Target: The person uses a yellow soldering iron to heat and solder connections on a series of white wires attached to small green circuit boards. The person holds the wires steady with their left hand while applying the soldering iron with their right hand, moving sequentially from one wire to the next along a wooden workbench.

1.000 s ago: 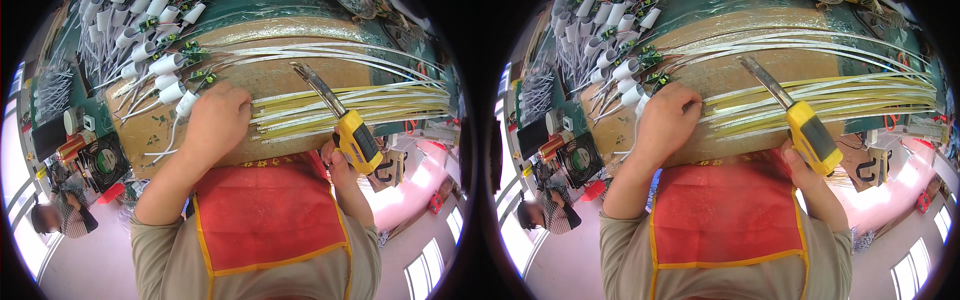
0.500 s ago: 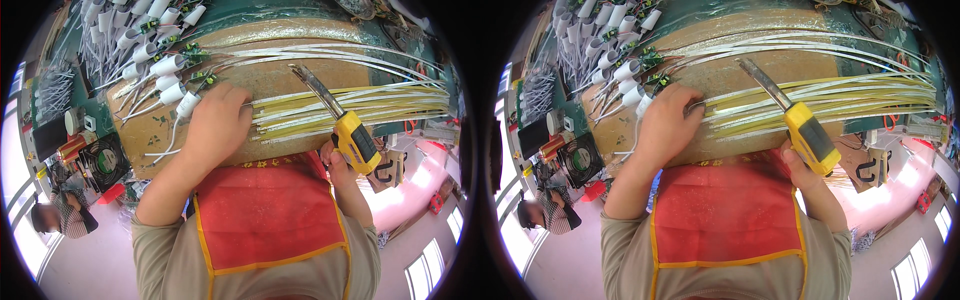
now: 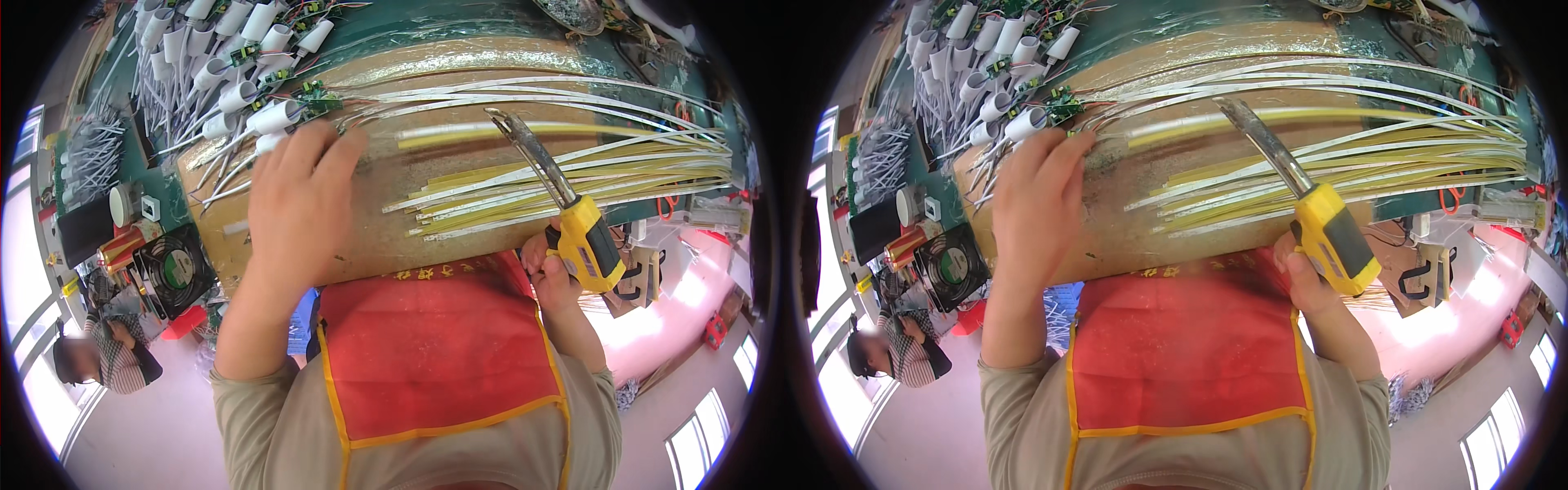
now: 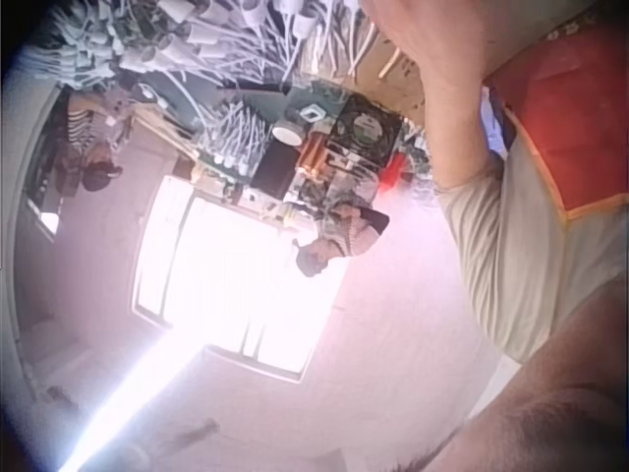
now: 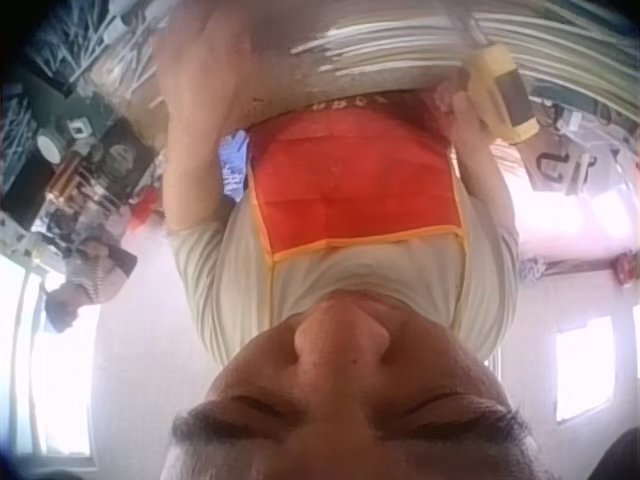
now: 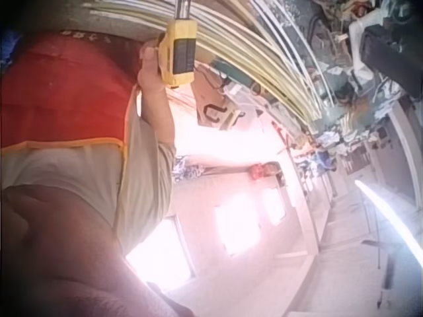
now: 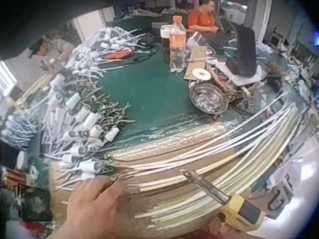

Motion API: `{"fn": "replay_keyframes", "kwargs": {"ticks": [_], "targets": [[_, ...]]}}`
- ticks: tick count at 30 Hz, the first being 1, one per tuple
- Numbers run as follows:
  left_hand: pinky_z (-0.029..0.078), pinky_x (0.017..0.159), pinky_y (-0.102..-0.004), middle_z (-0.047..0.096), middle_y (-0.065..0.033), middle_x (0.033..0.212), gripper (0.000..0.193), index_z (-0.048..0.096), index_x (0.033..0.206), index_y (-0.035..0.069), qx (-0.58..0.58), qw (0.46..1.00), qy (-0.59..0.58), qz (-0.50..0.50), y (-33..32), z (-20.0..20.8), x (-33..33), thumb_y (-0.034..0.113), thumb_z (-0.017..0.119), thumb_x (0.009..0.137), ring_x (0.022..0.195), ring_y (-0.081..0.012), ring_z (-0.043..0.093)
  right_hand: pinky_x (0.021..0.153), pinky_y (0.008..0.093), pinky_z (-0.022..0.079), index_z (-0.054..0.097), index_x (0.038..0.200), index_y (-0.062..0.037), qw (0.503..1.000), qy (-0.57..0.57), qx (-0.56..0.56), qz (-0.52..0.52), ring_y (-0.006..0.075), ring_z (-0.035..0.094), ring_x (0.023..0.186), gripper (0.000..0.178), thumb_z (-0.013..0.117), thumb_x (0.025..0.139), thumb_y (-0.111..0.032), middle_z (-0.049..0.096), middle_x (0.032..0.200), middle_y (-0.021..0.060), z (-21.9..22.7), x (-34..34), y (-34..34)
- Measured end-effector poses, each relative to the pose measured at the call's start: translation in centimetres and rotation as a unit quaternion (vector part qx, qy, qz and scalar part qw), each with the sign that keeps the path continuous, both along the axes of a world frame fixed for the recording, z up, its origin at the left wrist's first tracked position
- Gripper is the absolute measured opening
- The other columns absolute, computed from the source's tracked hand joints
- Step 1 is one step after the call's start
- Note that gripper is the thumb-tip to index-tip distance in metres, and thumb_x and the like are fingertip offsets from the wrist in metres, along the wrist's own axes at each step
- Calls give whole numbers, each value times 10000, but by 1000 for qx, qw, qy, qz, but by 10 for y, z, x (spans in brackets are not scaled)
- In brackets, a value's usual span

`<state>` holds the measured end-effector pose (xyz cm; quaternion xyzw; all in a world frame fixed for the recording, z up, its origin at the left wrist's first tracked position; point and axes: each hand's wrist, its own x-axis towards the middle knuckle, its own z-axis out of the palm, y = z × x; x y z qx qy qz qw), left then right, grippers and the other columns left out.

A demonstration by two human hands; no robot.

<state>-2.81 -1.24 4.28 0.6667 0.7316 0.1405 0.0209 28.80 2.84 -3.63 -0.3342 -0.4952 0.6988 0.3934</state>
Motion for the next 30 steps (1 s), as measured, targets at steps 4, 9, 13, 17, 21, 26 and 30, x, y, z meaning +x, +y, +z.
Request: {"fn": "replay_keyframes", "kwargs": {"ticks": [4,9,13,17,21,26,30], "targets": [[464,788,-400,627,-56,1021,285,670,1083,138,7,996,86,-17,20,-8,-9,64,665,808,894,-266,612,535,283,393,408,1357,3,1000,3,7,-4,128,442,591,590,652,916,-305,475,711,25,-1,2,0],[482,775,-394,632,-58,974,239,669,1034,104,87,994,51,-40,23,-20,10,95,693,797,872,-264,611,536,286,392,406,1361,1,1000,10,4,6,131,445,591,582,644,920,-293,490,719,31,-2,1,1],[502,763,-406,630,-96,950,195,651,995,65,42,996,-61,-57,22,-40,27,114,691,810,871,-302,614,540,287,391,407,1366,1,1000,10,3,8,130,444,597,578,641,922,-285,483,716,28,-3,3,0],[505,765,-427,618,-132,946,151,641,969,51,-18,991,-132,22,30,-42,35,120,671,839,874,-351,612,546,285,390,410,1367,3,1000,7,0,10,130,440,598,574,639,924,-281,476,715,26,-2,3,0],[505,747,-436,606,-138,936,113,626,951,53,-29,985,-161,50,30,-44,41,116,651,860,873,-365,611,547,286,389,412,1367,3,1000,7,-5,11,128,436,595,573,640,924,-281,475,718,25,-1,2,0],[499,742,-450,600,-142,942,95,604,935,53,-21,988,-148,36,27,-51,42,113,638,871,848,-380,611,544,280,392,416,1364,4,1000,8,-2,8,124,439,590,578,647,923,-289,481,720,26,-1,1,1],[496,745,-447,623,-153,918,83,598,930,43,-49,975,-205,67,25,-43,43,116,611,891,841,-383,616,536,278,393,421,1359,5,1000,5,3,5,124,441,588,573,647,924,-293,485,723,27,-2,1,1]]}}
